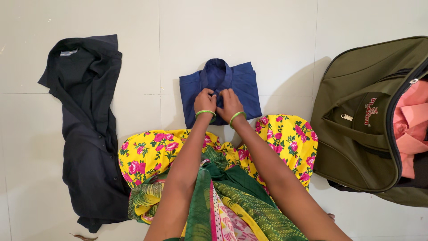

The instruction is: The person finishes folding a blue shirt and places it into a green travel bag, then spreads a black shirt on the floor and begins buttoning it.

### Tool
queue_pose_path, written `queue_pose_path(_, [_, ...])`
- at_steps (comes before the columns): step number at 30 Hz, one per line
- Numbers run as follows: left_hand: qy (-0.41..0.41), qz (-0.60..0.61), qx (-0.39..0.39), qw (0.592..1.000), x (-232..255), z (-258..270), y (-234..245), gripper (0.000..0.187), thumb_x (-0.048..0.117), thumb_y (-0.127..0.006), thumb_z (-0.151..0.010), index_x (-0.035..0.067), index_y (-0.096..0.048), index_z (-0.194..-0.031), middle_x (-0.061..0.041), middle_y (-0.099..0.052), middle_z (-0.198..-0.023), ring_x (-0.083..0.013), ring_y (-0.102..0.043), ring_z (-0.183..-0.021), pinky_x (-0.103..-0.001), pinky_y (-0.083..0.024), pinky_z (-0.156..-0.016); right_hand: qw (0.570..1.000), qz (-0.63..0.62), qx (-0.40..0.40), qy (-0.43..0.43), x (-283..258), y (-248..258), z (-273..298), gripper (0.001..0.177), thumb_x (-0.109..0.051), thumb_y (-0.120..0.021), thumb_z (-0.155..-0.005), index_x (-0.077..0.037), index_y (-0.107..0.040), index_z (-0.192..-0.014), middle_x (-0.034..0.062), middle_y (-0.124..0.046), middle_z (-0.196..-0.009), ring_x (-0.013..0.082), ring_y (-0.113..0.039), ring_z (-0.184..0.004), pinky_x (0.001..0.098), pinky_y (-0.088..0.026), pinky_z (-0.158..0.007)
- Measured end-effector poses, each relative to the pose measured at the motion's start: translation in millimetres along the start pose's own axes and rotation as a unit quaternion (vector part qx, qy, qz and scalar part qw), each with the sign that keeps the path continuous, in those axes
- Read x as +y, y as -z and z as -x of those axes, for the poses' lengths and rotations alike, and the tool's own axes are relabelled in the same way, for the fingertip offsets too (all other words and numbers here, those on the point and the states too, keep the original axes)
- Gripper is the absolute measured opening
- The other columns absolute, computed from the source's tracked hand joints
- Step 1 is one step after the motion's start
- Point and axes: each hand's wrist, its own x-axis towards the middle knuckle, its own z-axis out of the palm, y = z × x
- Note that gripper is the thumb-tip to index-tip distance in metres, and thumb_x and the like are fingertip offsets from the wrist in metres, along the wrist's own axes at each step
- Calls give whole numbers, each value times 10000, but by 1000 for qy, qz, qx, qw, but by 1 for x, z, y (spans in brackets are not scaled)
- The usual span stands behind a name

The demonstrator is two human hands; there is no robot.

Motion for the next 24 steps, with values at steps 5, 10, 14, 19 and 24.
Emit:
queue_pose_path(5, [-65, 152, -14, 986, 11, -1, 1, 68, 142, -733, -885, 81, -724, -913, -116, -737, -894, -263, -752, -774, -370, -591, -725, 999, 13, 13, -27, 10, -13, 1, 400, -116, -802, -786, -54, -542, -1084, 170, -582, -1066, 411, -611, -993, 499, -513, -778])
queue_pose_path(10, [-30, 161, 18, 986, 9, 2, -1, 69, 116, -705, -922, 88, -737, -977, -103, -757, -924, -247, -760, -816, -358, -587, -746, 972, -162, 116, -122, 59, -26, 13, 146, -99, -788, -872, -48, -677, -952, 76, -695, -856, 187, -701, -695, 328, -563, -650])
queue_pose_path(14, [-11, 115, 19, 993, 13, 9, -7, 87, 124, -751, -852, 108, -721, -932, -76, -739, -915, -255, -754, -806, -374, -587, -734, 928, -269, 106, -236, 90, -39, 28, 128, -120, -798, -918, -39, -714, -971, 22, -719, -808, 75, -641, -699, 249, -532, -644])
queue_pose_path(19, [-3, 13, 16, 1000, 40, 17, -5, 146, 177, -813, -802, 153, -715, -908, -47, -687, -896, -291, -698, -852, -441, -556, -717, 840, -452, 125, -273, 106, -48, 40, 121, -86, -786, -923, -54, -673, -953, -28, -675, -829, 47, -599, -695, 209, -499, -615])
queue_pose_path(24, [-27, -57, 4, 998, 53, 17, -6, 136, 188, -804, -816, 163, -685, -878, -40, -662, -915, -291, -675, -914, -456, -549, -730, 809, -491, 106, -305, 101, -40, 44, 91, -94, -759, -921, -76, -691, -979, -36, -686, -853, 42, -628, -735, 206, -513, -639])
